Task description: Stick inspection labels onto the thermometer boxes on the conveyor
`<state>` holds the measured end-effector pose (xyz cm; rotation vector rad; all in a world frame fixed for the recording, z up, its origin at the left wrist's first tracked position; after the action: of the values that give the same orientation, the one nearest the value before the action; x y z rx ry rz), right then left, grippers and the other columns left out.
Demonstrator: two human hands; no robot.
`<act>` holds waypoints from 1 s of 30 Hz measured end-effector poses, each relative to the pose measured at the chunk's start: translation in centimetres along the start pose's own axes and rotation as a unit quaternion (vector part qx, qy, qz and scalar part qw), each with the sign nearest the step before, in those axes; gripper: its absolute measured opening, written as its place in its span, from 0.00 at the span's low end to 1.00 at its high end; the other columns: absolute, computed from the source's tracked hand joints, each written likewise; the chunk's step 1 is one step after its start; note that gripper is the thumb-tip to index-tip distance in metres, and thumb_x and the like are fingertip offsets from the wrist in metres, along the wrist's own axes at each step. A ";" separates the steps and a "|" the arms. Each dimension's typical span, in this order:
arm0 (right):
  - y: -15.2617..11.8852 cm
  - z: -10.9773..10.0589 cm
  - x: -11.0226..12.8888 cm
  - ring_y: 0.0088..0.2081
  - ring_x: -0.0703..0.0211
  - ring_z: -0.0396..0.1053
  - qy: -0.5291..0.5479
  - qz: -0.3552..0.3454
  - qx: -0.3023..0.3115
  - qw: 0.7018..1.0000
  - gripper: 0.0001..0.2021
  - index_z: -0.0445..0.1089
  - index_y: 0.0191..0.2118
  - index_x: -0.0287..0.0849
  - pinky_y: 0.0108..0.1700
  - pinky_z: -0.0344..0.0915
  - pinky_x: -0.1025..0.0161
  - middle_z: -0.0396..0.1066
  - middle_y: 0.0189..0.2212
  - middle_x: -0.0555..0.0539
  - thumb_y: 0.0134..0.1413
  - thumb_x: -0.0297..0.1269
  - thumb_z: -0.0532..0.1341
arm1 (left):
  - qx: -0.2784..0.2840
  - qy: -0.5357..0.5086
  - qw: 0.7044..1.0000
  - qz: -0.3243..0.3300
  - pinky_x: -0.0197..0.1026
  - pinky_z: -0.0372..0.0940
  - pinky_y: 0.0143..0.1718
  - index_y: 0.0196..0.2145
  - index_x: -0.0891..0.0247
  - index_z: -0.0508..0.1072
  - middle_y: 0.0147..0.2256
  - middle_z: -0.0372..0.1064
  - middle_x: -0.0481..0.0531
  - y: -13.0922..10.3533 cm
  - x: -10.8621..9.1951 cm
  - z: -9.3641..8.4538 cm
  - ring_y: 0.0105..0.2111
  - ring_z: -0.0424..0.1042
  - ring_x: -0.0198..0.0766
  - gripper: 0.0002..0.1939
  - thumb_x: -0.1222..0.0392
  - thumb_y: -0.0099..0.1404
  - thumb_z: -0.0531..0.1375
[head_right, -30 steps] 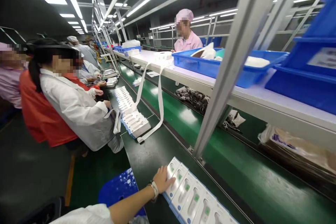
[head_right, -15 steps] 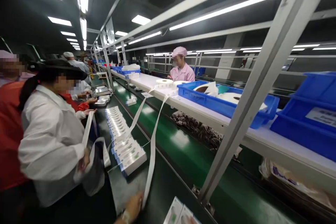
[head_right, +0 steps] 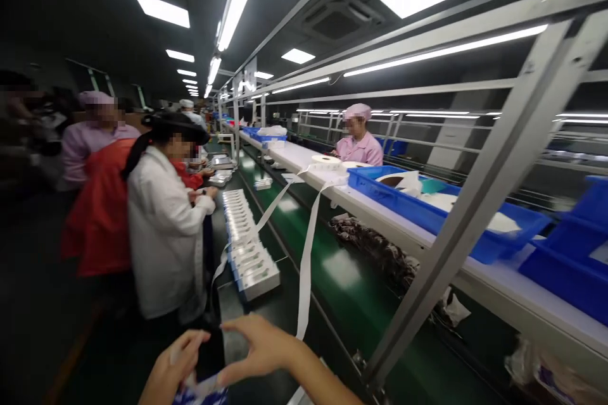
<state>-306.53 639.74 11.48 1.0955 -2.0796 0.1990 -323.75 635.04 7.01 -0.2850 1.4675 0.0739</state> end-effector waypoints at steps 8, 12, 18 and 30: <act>-6.3 6.1 4.9 0.26 0.64 0.64 0.072 0.091 -0.093 0.989 0.19 0.68 0.29 0.39 0.29 0.55 0.69 0.68 0.23 0.51 0.60 0.45 0.46 | 0.047 -0.170 0.980 0.091 0.35 0.58 0.24 0.48 0.62 0.61 0.28 0.64 0.49 -6.5 -1.6 2.8 0.22 0.61 0.32 0.35 0.40 0.47 0.61; -9.3 5.8 5.8 0.26 0.65 0.60 0.124 0.086 -0.155 0.976 0.18 0.63 0.27 0.39 0.28 0.53 0.69 0.63 0.22 0.53 0.59 0.45 0.47 | 0.189 -0.181 0.965 0.001 0.38 0.59 0.31 0.40 0.69 0.70 0.31 0.67 0.56 -9.6 0.9 5.6 0.29 0.64 0.37 0.25 0.46 0.51 0.61; -10.7 7.4 6.2 0.23 0.67 0.53 0.112 0.102 -0.237 0.960 0.18 0.59 0.24 0.40 0.26 0.48 0.69 0.55 0.19 0.55 0.59 0.46 0.47 | 0.210 -0.160 0.965 0.005 0.35 0.58 0.29 0.33 0.68 0.73 0.26 0.67 0.51 -10.5 1.6 6.2 0.26 0.63 0.32 0.14 0.53 0.55 0.60; -11.2 7.2 2.5 0.26 0.63 0.60 0.157 0.138 -0.318 0.925 0.17 0.58 0.27 0.41 0.28 0.54 0.67 0.62 0.22 0.52 0.60 0.46 0.45 | 0.208 -0.141 0.967 -0.038 0.39 0.61 0.39 0.35 0.66 0.74 0.34 0.71 0.55 -8.9 3.1 9.7 0.36 0.68 0.39 0.15 0.52 0.54 0.61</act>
<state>-302.84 627.92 5.92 0.3483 -1.7982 -0.1549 -312.05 628.35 5.97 0.0125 1.1533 -0.2458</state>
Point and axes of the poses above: each hand's wrist, its own y-axis towards the middle knuckle, its own z-axis out of the palm, x = y × z, the point moved 4 cm from there along y, towards the middle knuckle
